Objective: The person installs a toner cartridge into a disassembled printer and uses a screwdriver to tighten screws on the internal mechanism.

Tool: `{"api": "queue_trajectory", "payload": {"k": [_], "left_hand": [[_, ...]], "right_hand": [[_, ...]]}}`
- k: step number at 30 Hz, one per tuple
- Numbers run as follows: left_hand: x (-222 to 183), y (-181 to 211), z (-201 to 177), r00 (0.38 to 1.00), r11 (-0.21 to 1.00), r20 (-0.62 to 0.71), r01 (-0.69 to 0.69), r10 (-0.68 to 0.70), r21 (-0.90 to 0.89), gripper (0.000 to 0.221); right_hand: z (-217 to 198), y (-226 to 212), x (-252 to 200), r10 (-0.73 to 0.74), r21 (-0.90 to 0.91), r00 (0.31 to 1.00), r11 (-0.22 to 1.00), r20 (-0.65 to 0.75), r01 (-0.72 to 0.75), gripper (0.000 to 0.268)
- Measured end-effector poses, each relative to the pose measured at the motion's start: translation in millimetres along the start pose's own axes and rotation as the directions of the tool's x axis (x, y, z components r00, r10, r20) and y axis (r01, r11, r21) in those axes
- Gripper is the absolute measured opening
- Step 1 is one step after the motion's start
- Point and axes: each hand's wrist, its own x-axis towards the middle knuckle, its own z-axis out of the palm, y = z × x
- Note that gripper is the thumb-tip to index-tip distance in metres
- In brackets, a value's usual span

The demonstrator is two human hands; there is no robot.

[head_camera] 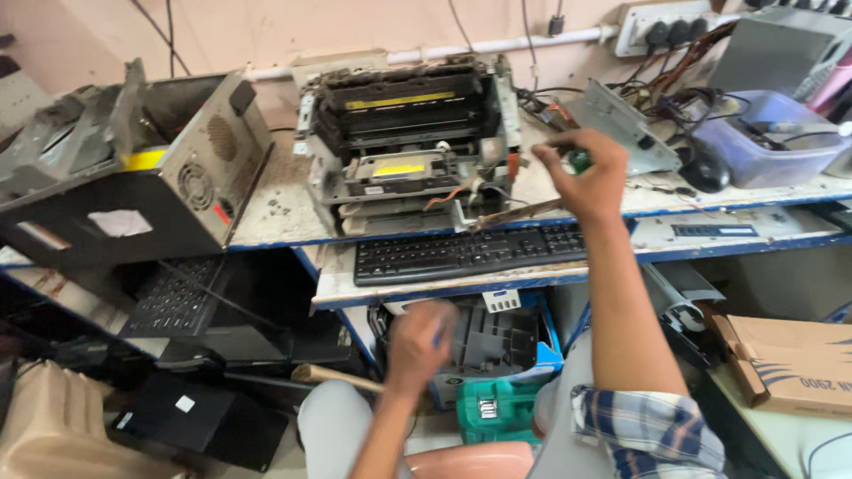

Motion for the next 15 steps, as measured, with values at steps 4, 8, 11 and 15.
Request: {"api": "queue_trajectory", "payload": {"k": [4, 8, 11, 15], "left_hand": [[103, -6, -53, 0.956, 0.948, -0.176, -0.184, 0.233, 0.258, 0.026], [191, -24, -99, 0.963, 0.932, -0.046, -0.243, 0.265, 0.269, 0.056], [232, -47, -115, 0.946, 0.930, 0.252, -0.268, 0.204, 0.253, 0.079], [252, -75, -120, 0.822, 0.972, 0.567, -0.091, -0.050, 0.217, 0.080]], "right_hand": [[-1, -11, -1, 0.009, -0.019, 0.999, 1.000, 0.048, -0.008, 0.022], [-2, -23, 4, 0.000, -0.022, 0.997, 1.000, 0.074, 0.002, 0.020], [0, -30, 3, -0.026, -0.035, 0.993, 0.999, 0.111, 0.030, 0.017], [2, -35, 2, -0.044, -0.019, 0.986, 0.999, 0.159, 0.048, 0.009]]}}
